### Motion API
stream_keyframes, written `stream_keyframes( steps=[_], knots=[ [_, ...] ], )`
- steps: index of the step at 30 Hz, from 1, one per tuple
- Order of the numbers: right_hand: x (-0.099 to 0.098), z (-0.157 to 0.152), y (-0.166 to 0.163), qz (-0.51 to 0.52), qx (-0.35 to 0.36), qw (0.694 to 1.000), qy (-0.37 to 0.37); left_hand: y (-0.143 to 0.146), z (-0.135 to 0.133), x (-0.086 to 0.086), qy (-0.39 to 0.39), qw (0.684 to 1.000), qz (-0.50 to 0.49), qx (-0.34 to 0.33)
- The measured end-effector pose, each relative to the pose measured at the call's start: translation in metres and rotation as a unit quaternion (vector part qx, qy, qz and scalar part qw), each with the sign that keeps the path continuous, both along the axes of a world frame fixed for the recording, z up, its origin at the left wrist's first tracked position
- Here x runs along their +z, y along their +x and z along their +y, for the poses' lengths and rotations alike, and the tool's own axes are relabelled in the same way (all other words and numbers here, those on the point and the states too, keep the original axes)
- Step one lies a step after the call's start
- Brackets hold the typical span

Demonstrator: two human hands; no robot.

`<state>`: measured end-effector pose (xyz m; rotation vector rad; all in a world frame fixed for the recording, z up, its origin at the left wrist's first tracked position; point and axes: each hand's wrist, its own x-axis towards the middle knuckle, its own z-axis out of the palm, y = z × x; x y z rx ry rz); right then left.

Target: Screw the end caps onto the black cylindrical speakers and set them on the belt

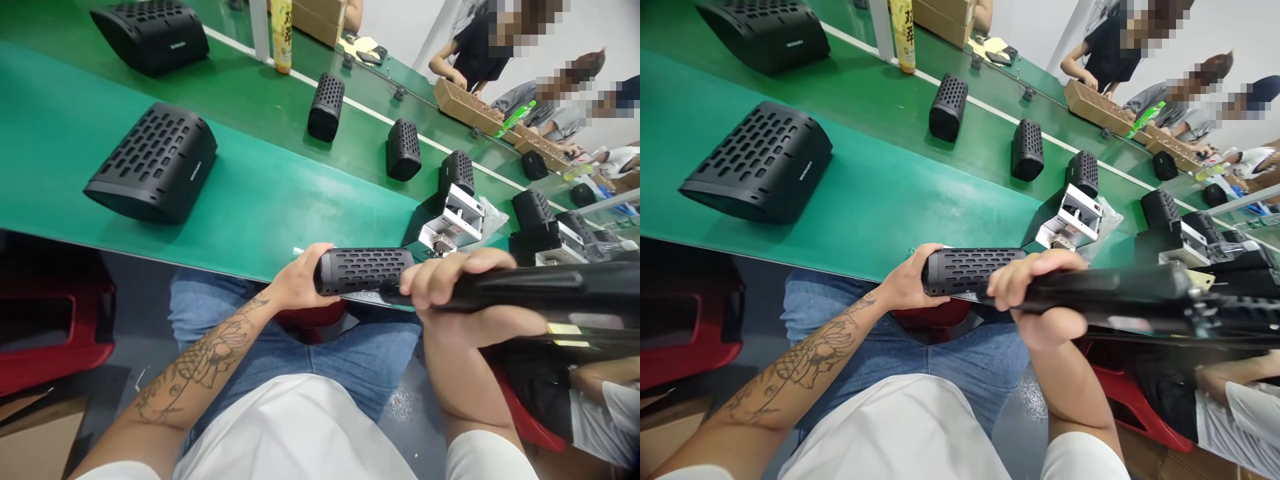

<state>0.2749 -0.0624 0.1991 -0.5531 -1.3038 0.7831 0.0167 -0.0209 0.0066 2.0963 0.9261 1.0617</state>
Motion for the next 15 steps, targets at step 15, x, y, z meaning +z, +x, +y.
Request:
stream_keyframes(
  steps=[15],
  knots=[
    [-0.022, 0.008, -0.063, -0.064, 0.081, 0.993, -0.057, 0.009, -0.002, 0.006, -0.015, 1.000, -0.002, 0.003]
  ],
)
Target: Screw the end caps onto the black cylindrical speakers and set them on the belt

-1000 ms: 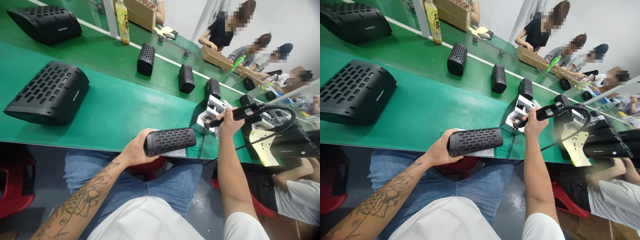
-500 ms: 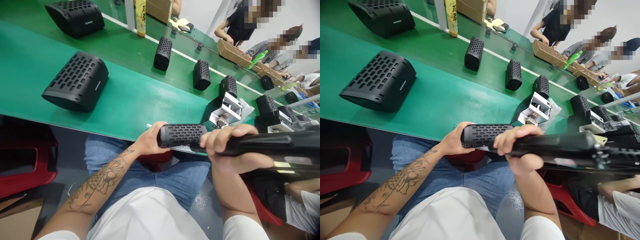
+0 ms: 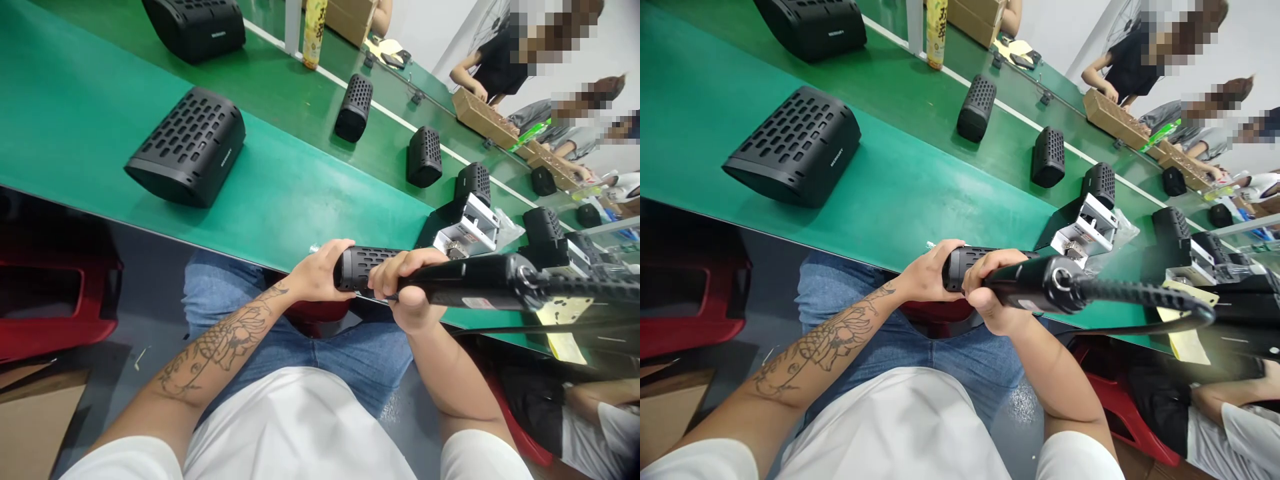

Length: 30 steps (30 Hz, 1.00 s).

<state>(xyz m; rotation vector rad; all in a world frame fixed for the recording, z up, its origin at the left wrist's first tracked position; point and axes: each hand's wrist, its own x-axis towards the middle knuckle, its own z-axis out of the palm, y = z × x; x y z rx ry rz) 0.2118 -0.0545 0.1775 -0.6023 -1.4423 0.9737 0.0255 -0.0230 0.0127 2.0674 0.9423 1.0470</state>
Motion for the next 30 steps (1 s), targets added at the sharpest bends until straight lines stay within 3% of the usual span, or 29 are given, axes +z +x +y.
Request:
stream_keyframes(
  steps=[5, 10, 16, 18, 21, 25, 27, 30],
  knots=[
    [-0.004, 0.000, 0.000, 0.004, 0.067, 0.998, 0.017, 0.001, 0.001, -0.002, 0.014, 1.000, -0.005, -0.003],
    [-0.006, 0.002, 0.002, -0.005, 0.061, 0.998, -0.006, 0.003, 0.003, -0.004, 0.011, 1.000, -0.004, -0.007],
    [-0.021, 0.004, 0.002, -0.019, 0.069, 0.997, -0.025, 0.000, 0.002, -0.007, 0.001, 1.000, 0.013, -0.003],
    [-0.017, 0.001, 0.005, -0.034, 0.058, 0.997, -0.025, -0.005, 0.001, -0.009, 0.009, 1.000, 0.013, -0.010],
    [0.008, -0.008, 0.023, 0.023, 0.025, 0.999, 0.022, -0.011, 0.010, -0.014, 0.019, 1.000, -0.008, 0.007],
    [0.046, -0.020, 0.064, 0.125, -0.091, 0.985, 0.073, 0.017, 0.068, -0.007, -0.001, 0.992, -0.039, 0.121],
    [0.052, -0.019, 0.079, 0.153, -0.135, 0.976, 0.074, 0.054, 0.119, 0.009, -0.035, 0.976, -0.059, 0.205],
    [0.045, -0.013, 0.091, 0.175, -0.132, 0.975, 0.010, 0.128, 0.204, 0.040, -0.115, 0.930, -0.090, 0.336]
  ],
)
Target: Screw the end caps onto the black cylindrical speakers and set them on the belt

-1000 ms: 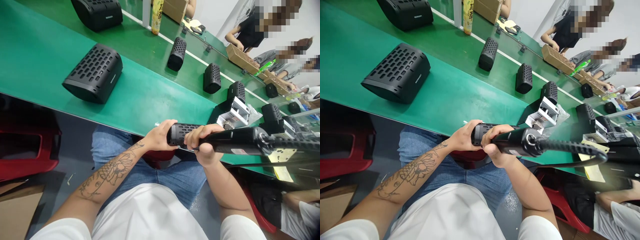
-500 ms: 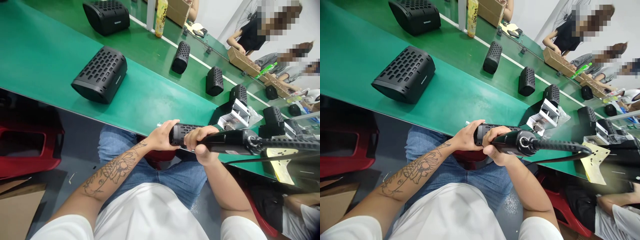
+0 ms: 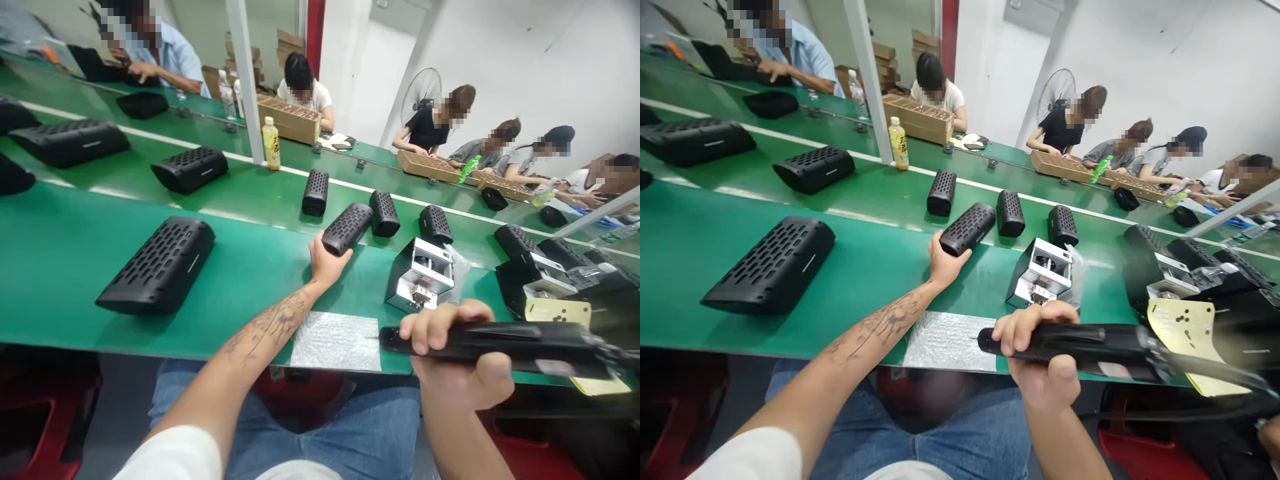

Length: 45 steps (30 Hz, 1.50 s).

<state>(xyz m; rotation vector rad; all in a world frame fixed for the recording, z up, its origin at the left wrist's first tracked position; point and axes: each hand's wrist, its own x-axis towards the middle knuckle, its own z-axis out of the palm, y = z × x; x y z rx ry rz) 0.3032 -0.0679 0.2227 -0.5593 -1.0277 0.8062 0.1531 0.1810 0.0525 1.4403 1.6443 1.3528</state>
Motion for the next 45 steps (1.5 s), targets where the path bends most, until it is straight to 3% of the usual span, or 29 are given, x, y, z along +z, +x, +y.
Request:
stream_keyframes(
  steps=[4, 8, 12, 16, 20, 25, 28, 30, 32, 35, 38, 41, 43, 45],
  knots=[
    [-0.024, -0.001, 0.014, 0.010, 0.018, 0.997, -0.073, 0.088, 0.096, 0.031, -0.062, 0.995, -0.013, 0.075],
    [-0.051, -0.013, 0.036, 0.019, 0.001, 0.993, -0.116, 0.135, 0.145, 0.032, -0.084, 0.993, 0.008, 0.080],
    [-0.074, -0.021, 0.058, 0.033, -0.001, 0.989, -0.147, 0.175, 0.136, 0.017, -0.062, 0.994, 0.052, 0.069],
    [-0.082, -0.020, 0.075, 0.044, -0.033, 0.986, -0.156, 0.230, 0.113, 0.009, -0.003, 0.995, 0.090, -0.035],
    [-0.080, -0.021, 0.081, 0.056, -0.108, 0.980, -0.155, 0.270, 0.123, 0.017, -0.075, 0.996, 0.040, -0.029],
    [-0.074, -0.017, 0.092, 0.052, -0.199, 0.969, -0.135, 0.271, 0.142, 0.038, -0.122, 0.990, -0.065, -0.024],
    [-0.071, 0.007, 0.112, 0.035, -0.259, 0.964, -0.053, 0.249, 0.136, 0.053, -0.120, 0.986, -0.103, -0.045],
    [-0.071, 0.035, 0.127, 0.012, -0.290, 0.957, 0.004, 0.218, 0.126, 0.063, -0.099, 0.985, -0.124, -0.063],
    [-0.071, 0.066, 0.137, -0.014, -0.306, 0.952, 0.021, 0.171, 0.112, 0.068, -0.045, 0.985, -0.143, -0.086],
    [-0.074, 0.105, 0.139, -0.043, -0.302, 0.952, 0.002, 0.067, 0.078, 0.069, 0.086, 0.976, -0.143, -0.137],
    [-0.078, 0.121, 0.135, -0.076, -0.281, 0.956, -0.029, -0.056, 0.021, 0.060, 0.150, 0.969, -0.078, -0.180],
    [-0.080, 0.117, 0.131, -0.094, -0.282, 0.954, -0.049, -0.156, -0.053, 0.042, 0.134, 0.964, -0.006, -0.231],
    [-0.078, 0.108, 0.128, -0.101, -0.293, 0.949, -0.058, -0.194, -0.099, 0.026, 0.106, 0.955, 0.038, -0.273],
    [-0.073, 0.095, 0.122, -0.100, -0.303, 0.946, -0.054, -0.209, -0.135, 0.012, 0.084, 0.942, 0.070, -0.318]
  ],
)
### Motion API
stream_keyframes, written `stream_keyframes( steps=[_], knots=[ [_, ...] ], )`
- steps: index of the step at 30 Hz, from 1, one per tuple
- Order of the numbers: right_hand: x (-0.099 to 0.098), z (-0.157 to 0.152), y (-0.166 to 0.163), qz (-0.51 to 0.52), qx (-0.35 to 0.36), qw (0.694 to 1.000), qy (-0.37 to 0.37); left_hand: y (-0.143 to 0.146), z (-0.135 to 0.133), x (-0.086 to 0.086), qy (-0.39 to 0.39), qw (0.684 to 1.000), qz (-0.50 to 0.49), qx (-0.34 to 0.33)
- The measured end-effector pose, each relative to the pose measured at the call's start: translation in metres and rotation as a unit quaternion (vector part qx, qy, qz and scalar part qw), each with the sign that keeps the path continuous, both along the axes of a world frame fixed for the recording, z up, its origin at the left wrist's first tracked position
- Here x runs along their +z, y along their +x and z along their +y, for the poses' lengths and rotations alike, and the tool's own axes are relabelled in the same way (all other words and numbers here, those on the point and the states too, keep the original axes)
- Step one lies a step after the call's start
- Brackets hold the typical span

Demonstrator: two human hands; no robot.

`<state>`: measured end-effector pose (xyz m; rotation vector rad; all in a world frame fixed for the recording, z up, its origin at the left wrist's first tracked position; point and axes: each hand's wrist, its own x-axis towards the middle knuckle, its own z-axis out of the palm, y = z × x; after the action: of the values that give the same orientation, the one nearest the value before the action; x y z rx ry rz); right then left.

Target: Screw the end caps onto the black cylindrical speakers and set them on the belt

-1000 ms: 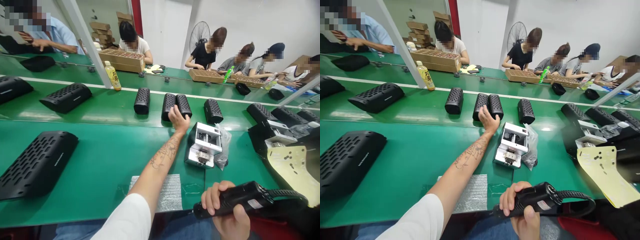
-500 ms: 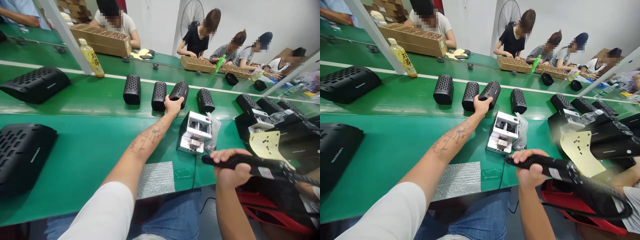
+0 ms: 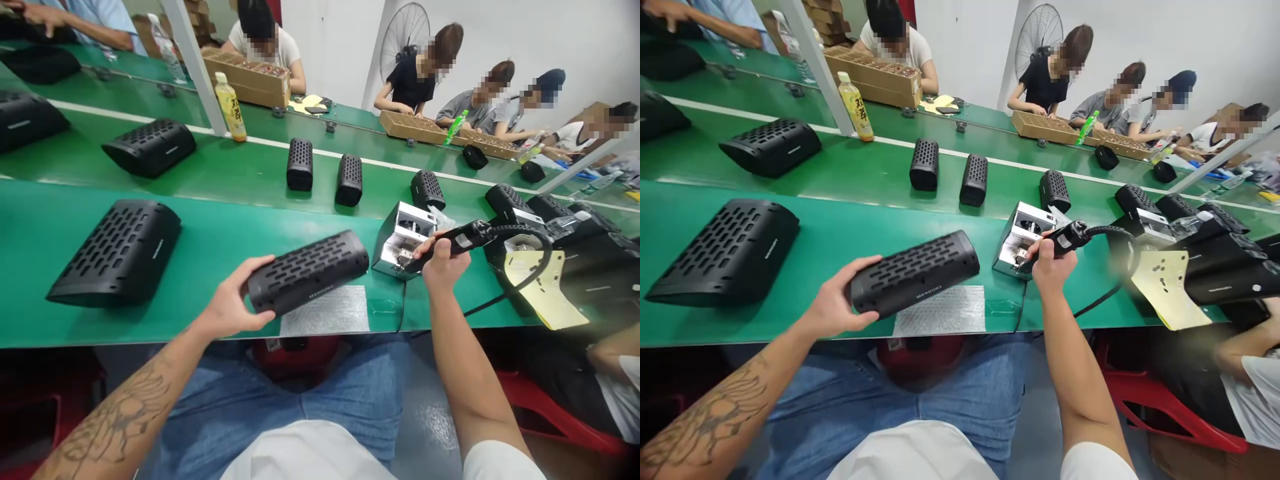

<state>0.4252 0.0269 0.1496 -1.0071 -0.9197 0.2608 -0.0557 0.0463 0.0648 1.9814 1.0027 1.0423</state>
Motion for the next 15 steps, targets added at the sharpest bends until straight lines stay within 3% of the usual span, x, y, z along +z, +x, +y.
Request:
stream_keyframes(
  steps=[4, 8, 11, 15],
  knots=[
    [0.015, -0.044, -0.018, 0.013, 0.032, 0.999, 0.042, 0.011, -0.029, -0.017, 0.005, 0.994, 0.039, -0.105],
    [0.027, -0.092, -0.043, 0.010, 0.167, 0.984, 0.054, 0.024, -0.028, -0.026, 0.030, 0.981, 0.046, -0.188],
    [0.029, -0.110, -0.062, 0.010, 0.235, 0.971, 0.054, 0.027, -0.026, -0.033, 0.039, 0.979, 0.039, -0.195],
    [0.024, -0.106, -0.079, 0.003, 0.254, 0.967, 0.034, 0.028, -0.028, -0.043, 0.048, 0.981, 0.024, -0.187]
  ],
)
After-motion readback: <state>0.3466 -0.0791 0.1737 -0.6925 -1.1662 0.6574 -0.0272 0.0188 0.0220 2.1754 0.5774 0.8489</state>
